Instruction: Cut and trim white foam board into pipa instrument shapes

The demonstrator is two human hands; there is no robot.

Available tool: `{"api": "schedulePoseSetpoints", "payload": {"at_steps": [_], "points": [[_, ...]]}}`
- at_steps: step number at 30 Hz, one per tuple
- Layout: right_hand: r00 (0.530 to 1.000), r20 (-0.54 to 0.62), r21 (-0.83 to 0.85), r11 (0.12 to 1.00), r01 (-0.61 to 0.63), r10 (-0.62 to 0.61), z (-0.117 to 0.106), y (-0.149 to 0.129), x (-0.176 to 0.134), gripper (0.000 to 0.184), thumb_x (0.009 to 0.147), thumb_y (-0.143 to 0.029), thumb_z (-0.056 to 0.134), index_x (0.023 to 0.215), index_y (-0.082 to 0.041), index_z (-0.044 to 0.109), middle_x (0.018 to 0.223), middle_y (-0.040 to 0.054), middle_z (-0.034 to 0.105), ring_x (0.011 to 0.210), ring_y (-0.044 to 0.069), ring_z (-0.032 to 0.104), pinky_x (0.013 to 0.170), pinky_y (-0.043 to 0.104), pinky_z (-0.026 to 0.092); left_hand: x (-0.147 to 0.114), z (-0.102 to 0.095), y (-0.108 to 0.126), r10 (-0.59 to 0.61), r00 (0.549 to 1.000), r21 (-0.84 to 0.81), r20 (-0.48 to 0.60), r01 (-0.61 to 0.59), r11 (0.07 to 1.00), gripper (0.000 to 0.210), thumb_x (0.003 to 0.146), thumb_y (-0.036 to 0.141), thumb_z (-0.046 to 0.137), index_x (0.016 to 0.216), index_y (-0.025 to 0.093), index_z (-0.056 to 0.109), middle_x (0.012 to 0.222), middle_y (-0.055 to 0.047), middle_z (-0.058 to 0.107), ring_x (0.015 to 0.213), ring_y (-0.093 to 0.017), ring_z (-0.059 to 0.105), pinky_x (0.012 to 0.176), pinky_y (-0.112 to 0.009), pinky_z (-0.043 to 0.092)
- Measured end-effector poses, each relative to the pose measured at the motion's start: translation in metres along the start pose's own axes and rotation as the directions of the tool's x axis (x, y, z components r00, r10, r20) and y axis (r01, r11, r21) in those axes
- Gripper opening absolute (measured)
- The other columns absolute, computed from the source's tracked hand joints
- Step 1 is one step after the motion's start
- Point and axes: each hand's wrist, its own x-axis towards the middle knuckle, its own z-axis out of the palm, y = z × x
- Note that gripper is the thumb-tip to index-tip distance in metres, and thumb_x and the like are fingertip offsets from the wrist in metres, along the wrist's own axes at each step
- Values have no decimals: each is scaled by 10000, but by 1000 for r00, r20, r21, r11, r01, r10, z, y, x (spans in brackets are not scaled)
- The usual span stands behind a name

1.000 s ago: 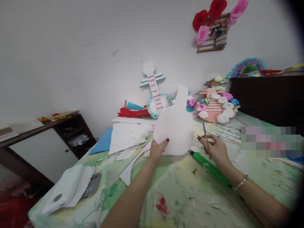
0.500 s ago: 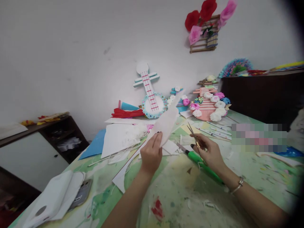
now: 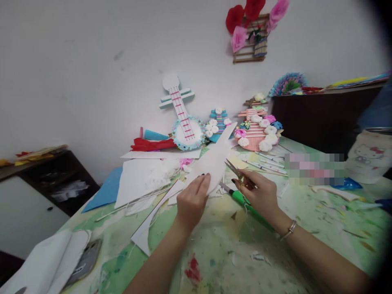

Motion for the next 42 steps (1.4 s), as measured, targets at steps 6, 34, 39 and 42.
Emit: {"api": "schedulePoseSetpoints", "payload": {"at_steps": [6,34,39,42], "points": [[997,-24,-56,996,77,-78,2,3,-2,227,819,-275,601,1003,-164,672,567,-19,522,481,108,457,503,233,384,1,-1,0,85,996,159,7,-85,984,386,919,288,435,1247,107,526,1132,-127,662,1016,-205,633,789,-272,501],[995,-48,-167,983,80,-89,-7,-6,2,141,826,-302,609,804,-172,661,510,-37,519,440,84,448,466,199,345,0,1,-1,59,998,147,-20,-55,988,370,897,236,461,1247,121,500,1110,-123,675,1019,-204,636,815,-285,506],[989,48,-114,983,146,-141,-2,-17,-4,141,809,-314,610,812,-173,606,540,-36,508,480,96,467,496,207,363,2,1,-1,68,996,257,-54,-52,965,345,893,276,466,1181,104,546,1044,-123,698,933,-219,667,734,-296,512],[978,88,-120,973,197,-187,1,-20,-7,154,794,-329,615,805,-180,580,595,-11,552,544,117,509,524,221,371,2,0,0,60,997,283,-54,-42,958,329,889,260,463,1163,102,556,1030,-115,704,915,-209,671,714,-287,511]]}}
